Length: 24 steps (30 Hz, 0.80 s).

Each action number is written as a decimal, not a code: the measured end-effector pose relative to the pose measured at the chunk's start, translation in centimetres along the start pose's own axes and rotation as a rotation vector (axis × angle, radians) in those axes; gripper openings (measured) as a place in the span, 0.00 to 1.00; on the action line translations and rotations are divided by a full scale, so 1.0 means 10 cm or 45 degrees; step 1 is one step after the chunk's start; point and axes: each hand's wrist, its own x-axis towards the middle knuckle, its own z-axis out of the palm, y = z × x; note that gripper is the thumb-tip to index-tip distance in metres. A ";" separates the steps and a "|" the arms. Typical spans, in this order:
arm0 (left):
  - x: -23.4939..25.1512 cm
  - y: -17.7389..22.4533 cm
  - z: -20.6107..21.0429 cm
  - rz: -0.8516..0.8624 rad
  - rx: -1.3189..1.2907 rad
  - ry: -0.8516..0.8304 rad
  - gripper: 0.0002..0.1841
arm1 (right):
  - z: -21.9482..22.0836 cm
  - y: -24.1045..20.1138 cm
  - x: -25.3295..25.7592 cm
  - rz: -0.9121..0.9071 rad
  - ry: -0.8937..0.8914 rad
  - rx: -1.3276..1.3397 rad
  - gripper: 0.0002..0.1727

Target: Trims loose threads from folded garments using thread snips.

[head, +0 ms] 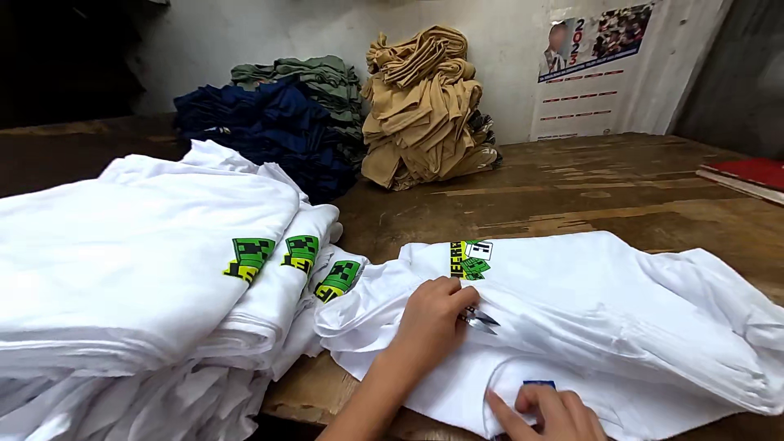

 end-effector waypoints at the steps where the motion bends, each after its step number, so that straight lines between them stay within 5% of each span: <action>1: -0.05 0.07 -0.09 -0.079 -0.030 -0.060 0.13 | 0.03 0.03 0.08 -0.026 -0.025 0.003 0.24; 4: -0.24 0.34 -0.41 -0.432 -0.087 -0.202 0.08 | 0.14 0.06 0.16 -0.189 0.071 0.257 0.11; 8: -0.40 0.57 -0.72 -0.866 -0.575 -0.657 0.19 | 0.25 0.04 0.20 -0.341 0.450 0.540 0.04; 11: -0.52 0.54 -0.66 -0.921 -0.942 -0.370 0.07 | 0.27 0.03 0.23 -0.140 0.544 0.700 0.04; 13: -0.51 0.56 -0.68 -0.897 -0.903 -0.260 0.04 | 0.24 0.09 0.23 0.075 0.531 0.889 0.03; 18: -0.44 0.66 -0.87 -0.562 -0.291 -0.247 0.18 | 0.22 0.07 0.20 0.235 0.563 1.028 0.04; 24: -0.34 0.90 -0.80 -0.211 0.021 -0.339 0.07 | 0.24 0.07 0.22 0.263 0.616 0.892 0.04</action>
